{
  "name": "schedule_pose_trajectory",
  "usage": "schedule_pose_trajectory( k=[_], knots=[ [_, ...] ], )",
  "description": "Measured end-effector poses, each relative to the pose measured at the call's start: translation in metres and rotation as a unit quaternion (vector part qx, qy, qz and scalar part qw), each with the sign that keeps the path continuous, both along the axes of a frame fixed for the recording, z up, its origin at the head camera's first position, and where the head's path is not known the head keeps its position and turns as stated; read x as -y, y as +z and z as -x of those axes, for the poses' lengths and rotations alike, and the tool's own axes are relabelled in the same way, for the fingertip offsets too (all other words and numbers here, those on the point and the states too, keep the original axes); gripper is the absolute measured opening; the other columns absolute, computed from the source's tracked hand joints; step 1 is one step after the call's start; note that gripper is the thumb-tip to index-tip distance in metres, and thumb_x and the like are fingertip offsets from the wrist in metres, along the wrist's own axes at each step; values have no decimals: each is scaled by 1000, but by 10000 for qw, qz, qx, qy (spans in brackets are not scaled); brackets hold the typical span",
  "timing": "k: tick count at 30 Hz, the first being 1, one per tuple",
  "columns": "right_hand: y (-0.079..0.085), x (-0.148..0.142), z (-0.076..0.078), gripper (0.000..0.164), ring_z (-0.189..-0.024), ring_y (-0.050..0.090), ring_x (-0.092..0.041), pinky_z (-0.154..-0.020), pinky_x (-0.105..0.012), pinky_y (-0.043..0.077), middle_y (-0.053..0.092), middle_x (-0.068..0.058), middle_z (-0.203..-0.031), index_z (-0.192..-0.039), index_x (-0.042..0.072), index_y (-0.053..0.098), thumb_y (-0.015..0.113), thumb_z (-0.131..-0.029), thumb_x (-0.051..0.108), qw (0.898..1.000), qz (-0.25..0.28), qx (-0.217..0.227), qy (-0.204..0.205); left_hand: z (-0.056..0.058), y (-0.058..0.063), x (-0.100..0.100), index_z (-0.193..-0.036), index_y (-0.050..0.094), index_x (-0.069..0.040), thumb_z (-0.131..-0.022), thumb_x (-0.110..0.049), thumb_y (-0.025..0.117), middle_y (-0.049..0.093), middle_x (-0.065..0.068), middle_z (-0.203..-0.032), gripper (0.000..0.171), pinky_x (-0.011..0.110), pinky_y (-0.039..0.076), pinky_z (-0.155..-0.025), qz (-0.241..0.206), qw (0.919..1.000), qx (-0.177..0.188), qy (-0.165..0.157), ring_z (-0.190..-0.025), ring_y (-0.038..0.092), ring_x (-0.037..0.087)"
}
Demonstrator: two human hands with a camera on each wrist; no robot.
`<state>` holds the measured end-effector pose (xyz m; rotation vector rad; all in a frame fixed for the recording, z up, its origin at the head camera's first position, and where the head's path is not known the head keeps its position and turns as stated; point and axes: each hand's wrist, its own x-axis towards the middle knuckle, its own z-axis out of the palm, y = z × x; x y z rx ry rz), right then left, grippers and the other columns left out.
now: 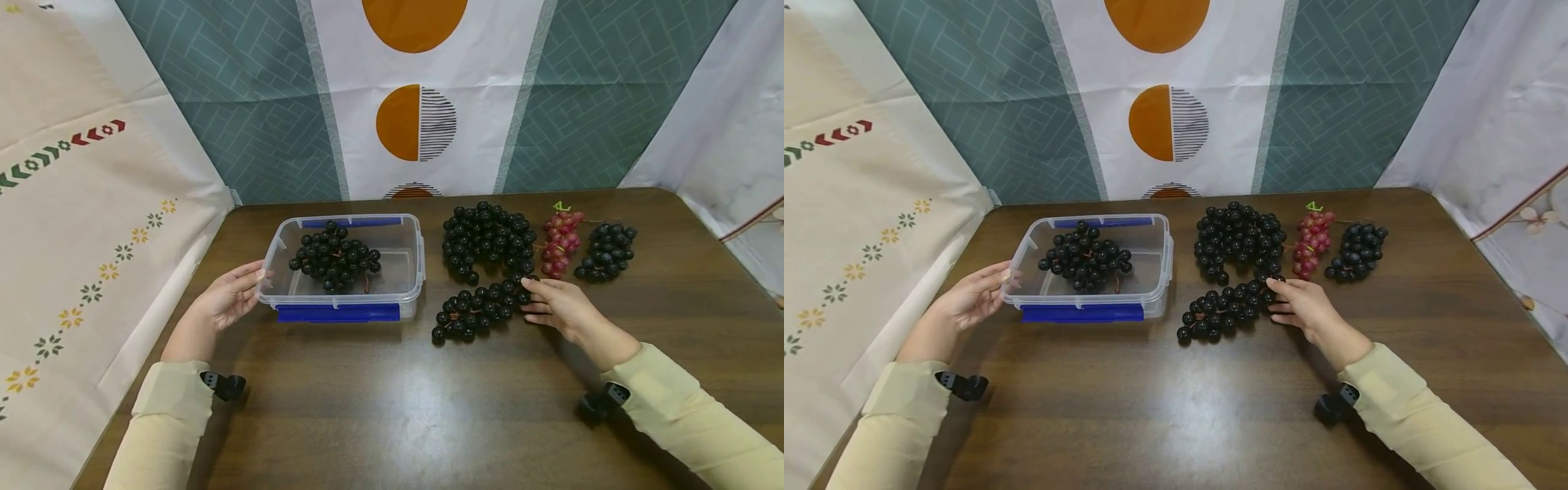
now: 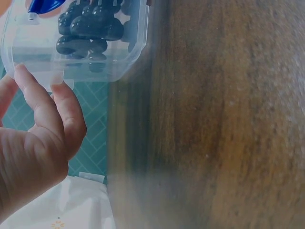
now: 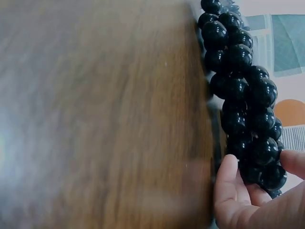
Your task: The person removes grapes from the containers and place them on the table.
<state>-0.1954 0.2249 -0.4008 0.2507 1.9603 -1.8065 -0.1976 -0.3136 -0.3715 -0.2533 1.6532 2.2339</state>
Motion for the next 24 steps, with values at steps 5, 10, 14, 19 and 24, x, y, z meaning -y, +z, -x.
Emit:
schedule_pose_trajectory(
  k=[5, 10, 14, 19, 24],
  knots=[
    [-1, -3, -1, 77, -82, 61, -3, -77, -25, 56, 29, -36, -142, -145, -12, 14, 47, -99, 39, 9986, -462, -244, 108, 1, 0, 0, -113, 52, -17, -97, -11, 54, 67, -3, -98, 18, 14, 53, -64, -30, 10000, -8, -17, -76, 63, 4],
    [-1, -7, -3, 70, -82, 62, -4, -76, -25, 56, 47, -23, -127, -141, -15, 24, 48, -99, 36, 9980, -511, -377, 41, 1, -1, 0, -117, 48, -15, -97, -11, 53, 66, -2, -99, 21, 14, 53, -64, -27, 10000, -19, -68, -76, 63, 4],
    [0, -9, -4, 69, -81, 63, -3, -76, -25, 56, 58, -5, -104, -141, -16, 23, 48, -99, 34, 9987, -359, -374, -8, 1, 0, -1, -118, 47, -15, -97, -11, 53, 65, -2, -99, 22, 14, 53, -64, -38, 10000, -18, -86, -76, 63, 4],
    [1, -12, -5, 59, -79, 62, -4, -74, -23, 56, 57, 11, -91, -139, -14, 28, 47, -100, 26, 9985, -186, -467, -197, 1, 1, 0, -117, 48, -15, -97, -11, 53, 65, -2, -99, 21, 14, 53, -64, -41, 10000, 5, -70, -76, 63, 5],
    [3, -17, -6, 43, -79, 62, -4, -72, -22, 56, 58, 18, -91, -130, -8, 43, 46, -101, 23, 9964, -188, -773, -279, 0, 1, 0, -112, 55, -17, -97, -11, 54, 66, -2, -98, 17, 14, 53, -63, -56, 10000, -1, -41, -75, 63, 4]
  ],
)
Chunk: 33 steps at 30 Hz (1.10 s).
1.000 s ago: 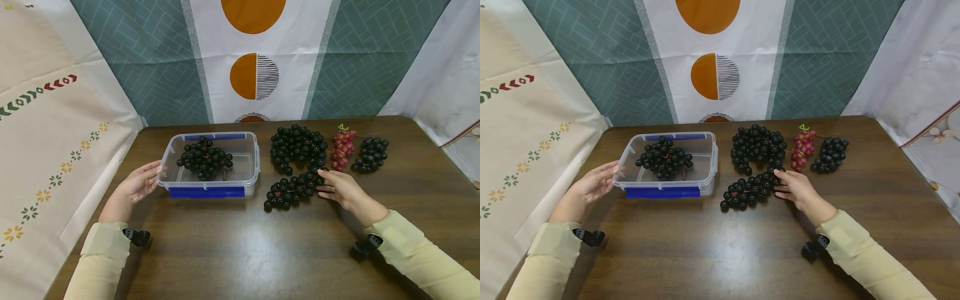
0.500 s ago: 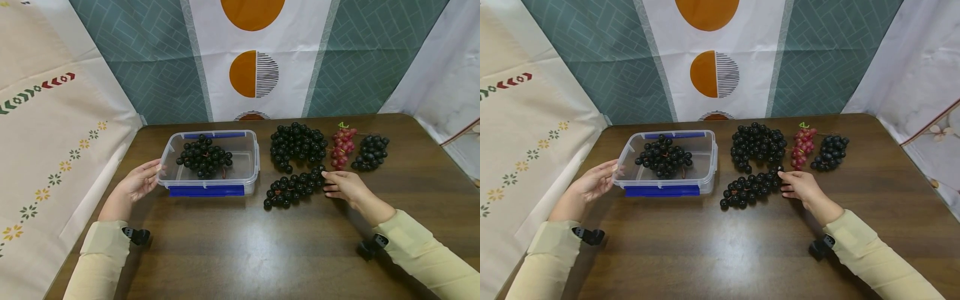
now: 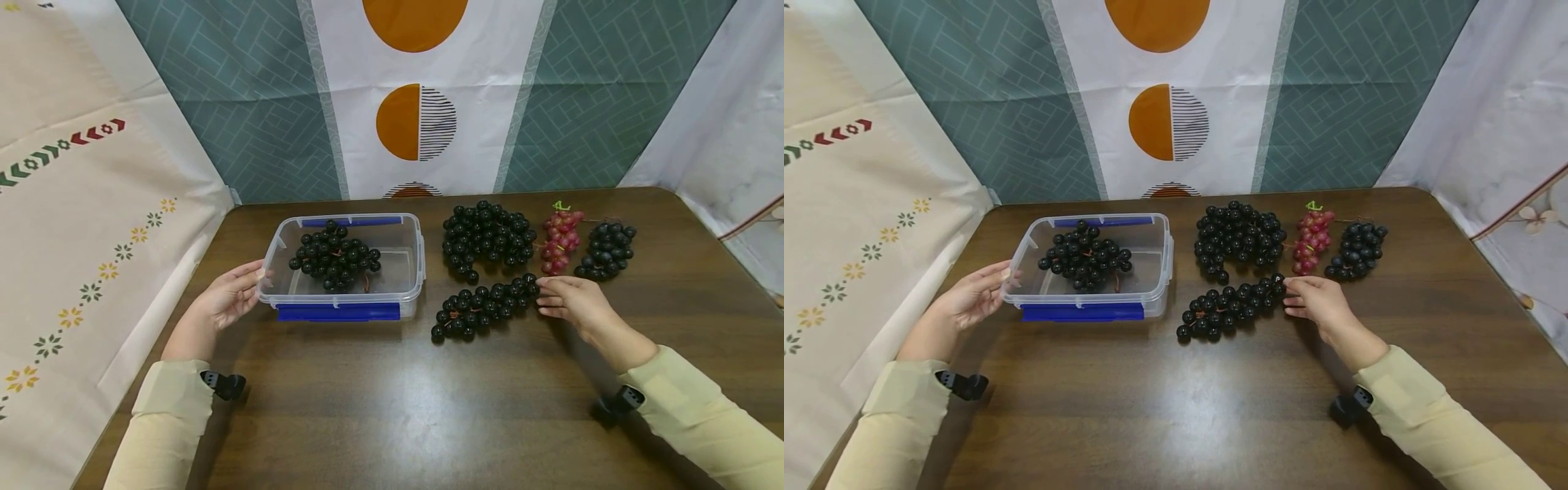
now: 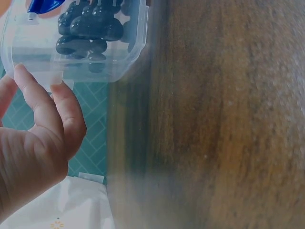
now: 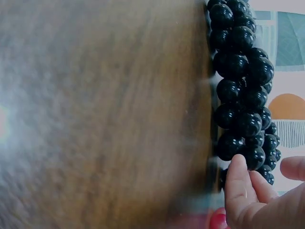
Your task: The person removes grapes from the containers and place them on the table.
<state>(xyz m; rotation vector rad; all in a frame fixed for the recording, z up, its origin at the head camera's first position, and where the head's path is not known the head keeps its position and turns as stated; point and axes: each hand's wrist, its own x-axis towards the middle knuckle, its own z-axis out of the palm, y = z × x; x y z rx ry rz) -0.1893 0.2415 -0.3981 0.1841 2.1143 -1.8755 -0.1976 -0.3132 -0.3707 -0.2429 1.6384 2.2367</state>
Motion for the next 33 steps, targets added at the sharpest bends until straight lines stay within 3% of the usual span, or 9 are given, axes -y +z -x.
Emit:
schedule_pose_trajectory(
  k=[5, 8, 12, 15, 24, 33],
  knots=[
    [2, -4, 1, 33, -81, 63, -3, -71, -21, 56, 62, 20, -89, -121, -4, 49, 47, -100, 21, 9998, 90, -185, 15, 0, 0, -1, -115, 50, -16, -97, -11, 53, 66, -2, -98, 19, 14, 53, -63, 25, 10000, -3, 9, -75, 63, 4],
    [3, -5, 1, 29, -82, 63, -3, -72, -21, 56, 64, 20, -89, -119, -1, 51, 47, -100, 21, 9996, 150, -227, 25, 0, -1, -1, -112, 55, -17, -97, -10, 53, 66, -2, -97, 17, 14, 53, -63, -3, 10000, -19, 15, -75, 63, 4],
    [6, -6, 1, 15, -81, 64, -3, -72, -20, 55, 67, 17, -88, -101, 15, 61, 47, -100, 19, 9986, 446, -274, -17, -1, -2, -1, -110, 57, -17, -97, -8, 53, 67, -2, -96, 16, 15, 53, -63, -50, 10000, -48, 12, -75, 64, 5],
    [10, -6, 1, 18, -81, 65, -3, -72, -19, 55, 68, 15, -87, -91, 23, 62, 48, -100, 19, 9978, 563, -347, -36, -1, -2, -1, -112, 55, -16, -97, -8, 52, 67, -2, -96, 16, 14, 53, -63, -22, 10000, -70, -7, -75, 64, 4],
    [21, -3, 6, 13, -83, 65, -1, -73, -18, 55, 68, 16, -87, -104, 10, 55, 46, -100, 17, 9985, 262, -478, 60, 0, -2, 1, -111, 55, -17, -98, -9, 52, 67, -3, -95, 16, 14, 53, -63, -9, 9999, -108, -66, -74, 64, 3],
    [31, 6, 8, 43, -87, 65, -1, -77, -19, 55, 65, 21, -88, -128, -10, 41, 46, -101, 23, 9975, -117, -651, 241, 0, -2, 1, -110, 56, -17, -98, -8, 51, 68, -2, -94, 16, 14, 54, -64, -48, 9997, -164, -179, -75, 64, 4]
  ],
)
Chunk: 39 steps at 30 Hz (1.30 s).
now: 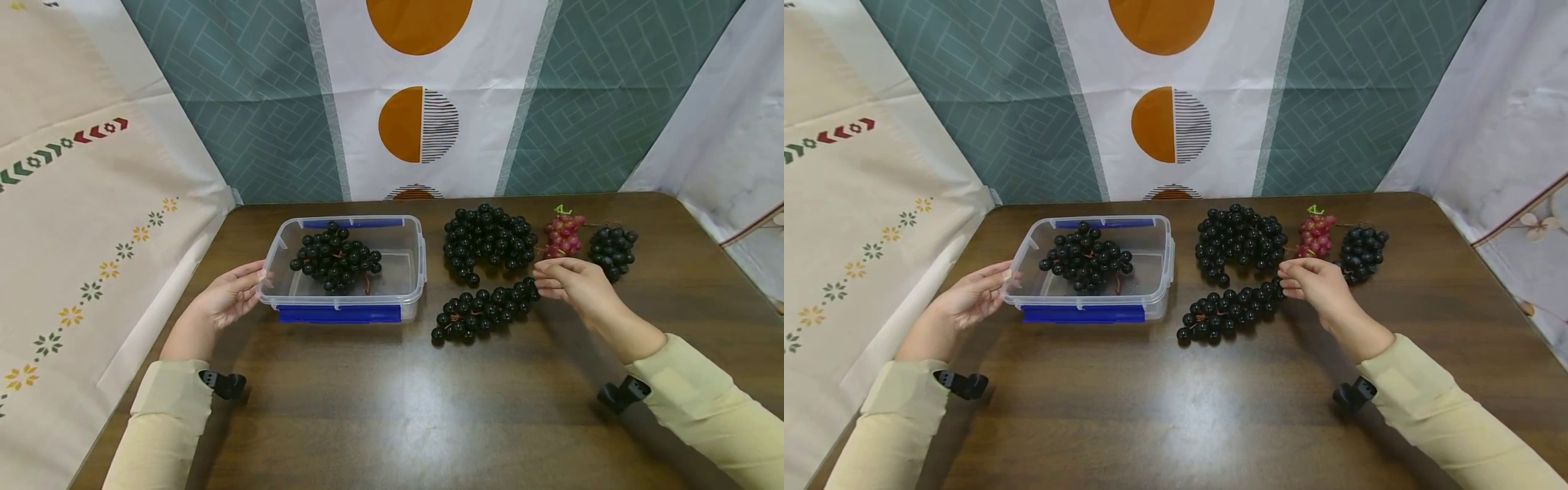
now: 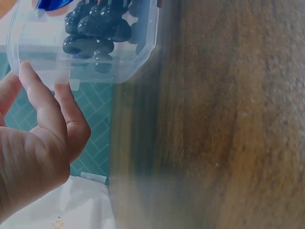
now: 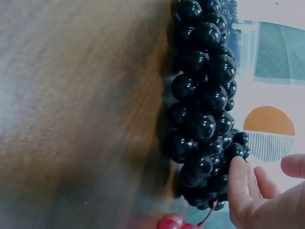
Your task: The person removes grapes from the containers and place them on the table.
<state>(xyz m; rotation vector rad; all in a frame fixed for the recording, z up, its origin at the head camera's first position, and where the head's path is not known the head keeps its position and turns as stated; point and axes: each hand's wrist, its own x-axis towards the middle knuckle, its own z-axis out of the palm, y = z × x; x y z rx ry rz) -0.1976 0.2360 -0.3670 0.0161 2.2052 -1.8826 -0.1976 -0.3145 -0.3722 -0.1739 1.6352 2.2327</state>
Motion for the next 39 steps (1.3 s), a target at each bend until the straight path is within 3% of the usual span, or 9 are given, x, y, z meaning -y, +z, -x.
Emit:
schedule_pose_trajectory(
  k=[3, 8, 15, 18, 24, 29, 32, 35, 39],
  knots=[
    [5, 5, -1, 52, -88, 64, 0, -80, -20, 54, 63, 23, -91, -133, -12, 38, 46, -101, 28, 9991, -389, -150, 68, -1, 0, 0, -112, 53, -16, -98, -8, 51, 67, -3, -94, 17, 15, 54, -65, 39, 10000, 28, -19, -76, 64, 4],
    [13, 16, -1, 54, -88, 61, 5, -81, -19, 54, 60, 9, -103, -132, -9, 43, 48, -100, 33, 9915, -1146, -603, 118, -2, 2, 0, -114, 50, -15, -98, -8, 51, 68, -3, -94, 18, 15, 54, -66, 123, 9999, 37, -8, -76, 64, 3],
    [23, 39, -3, 34, -79, 56, 7, -67, -17, 49, 66, -9, -104, -119, 1, 59, 55, -97, 26, 9574, -2158, -1917, 64, -5, 4, 2, -114, 50, -16, -97, -9, 52, 68, -4, -94, 18, 15, 54, -65, 130, 9999, 54, 19, -74, 63, 2],
    [26, 50, -4, 28, -79, 54, 8, -66, -16, 48, 66, -15, -108, -116, 2, 62, 58, -96, 21, 9481, -2152, -2336, 127, -5, 4, 2, -116, 47, -15, -98, -9, 51, 68, -4, -94, 19, 15, 53, -65, 185, 9998, 58, 18, -74, 63, 2],
    [27, 70, -3, 23, -80, 56, 8, -68, -12, 48, 67, -17, -108, -114, 2, 63, 61, -94, 13, 9410, -1806, -2849, 257, -3, 3, 1, -113, 52, -16, -98, -8, 50, 68, -4, -94, 17, 15, 54, -66, 137, 9999, 21, -5, -75, 64, 3],
    [26, 81, 1, 23, -89, 64, -14, -73, -16, 51, 66, -15, -108, -114, 3, 63, 62, -93, 11, 9320, -1866, -3062, 522, -3, 5, -1, -116, 49, -15, -97, -9, 52, 68, -4, -93, 19, 15, 54, -66, 142, 9999, 78, 33, -76, 65, 4],
    [26, 87, 4, 23, -93, 65, -26, -78, -30, 54, 67, -14, -109, -113, 3, 64, 63, -91, 6, 9145, -1985, -3457, 683, -3, 5, -2, -117, 46, -14, -97, -9, 52, 68, -4, -93, 22, 15, 53, -66, 166, 9998, 110, 61, -75, 64, 4],
    [27, 92, 9, 23, -93, 64, -28, -81, -43, 53, 67, -14, -108, -110, 1, 65, 66, -87, 1, 8858, -2029, -4088, 839, -3, 4, -2, -119, 44, -14, -98, -9, 51, 68, -4, -94, 22, 14, 53, -65, 182, 9997, 124, 63, -75, 64, 4],
    [29, 100, 16, 25, -89, 63, -25, -77, -42, 53, 67, -13, -106, -107, 1, 66, 70, -83, -2, 8510, -2041, -4722, 1058, -3, 4, -1, -121, 41, -13, -99, -9, 50, 67, -5, -94, 25, 14, 53, -65, 221, 9996, 148, 68, -76, 64, 3]
  ],
)
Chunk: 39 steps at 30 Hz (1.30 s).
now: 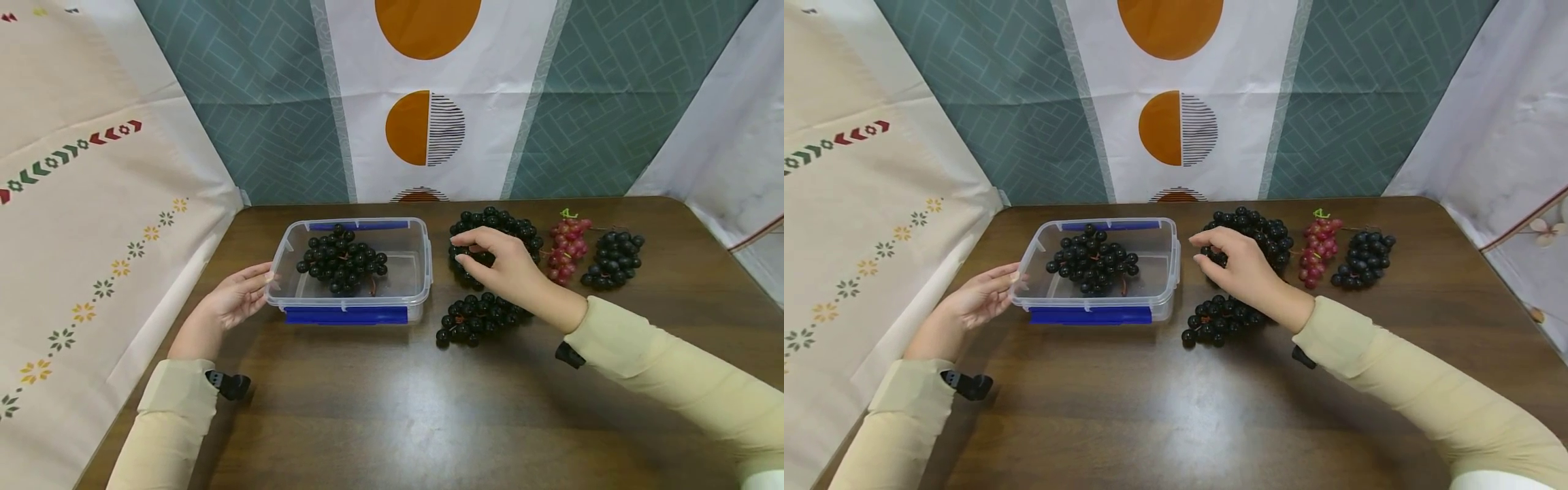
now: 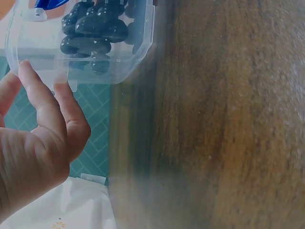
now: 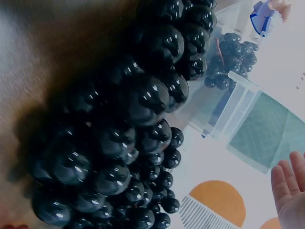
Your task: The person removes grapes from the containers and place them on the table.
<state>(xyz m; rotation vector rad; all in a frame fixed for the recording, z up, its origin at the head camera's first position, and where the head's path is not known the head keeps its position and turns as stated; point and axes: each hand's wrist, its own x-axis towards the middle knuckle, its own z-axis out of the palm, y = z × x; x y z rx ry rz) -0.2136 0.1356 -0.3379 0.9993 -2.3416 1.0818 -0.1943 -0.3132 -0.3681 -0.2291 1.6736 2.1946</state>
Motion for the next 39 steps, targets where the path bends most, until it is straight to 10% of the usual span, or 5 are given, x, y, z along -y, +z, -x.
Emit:
schedule_pose_trajectory(
  k=[19, 39],
  knots=[
    [8, 41, 30, 32, -100, 61, -24, -84, -37, 53, 67, -11, -107, -106, 2, 68, 77, -76, 0, 9603, -906, -2066, 1643, -2, -1, 2, -122, 40, -13, -99, -11, 50, 66, -6, -94, 26, 14, 53, -66, 49, 10000, -45, 3, -77, 62, 2],
    [8, 87, 52, 31, -109, 57, -25, -90, -36, 51, 63, -10, -114, -113, 5, 64, 73, -83, 7, 9350, -2053, -1885, 2191, -2, -2, -2, -123, 41, -11, -97, -11, 53, 67, -4, -93, 28, 14, 53, -66, 55, 9999, -99, 125, -76, 64, 3]
  ],
)
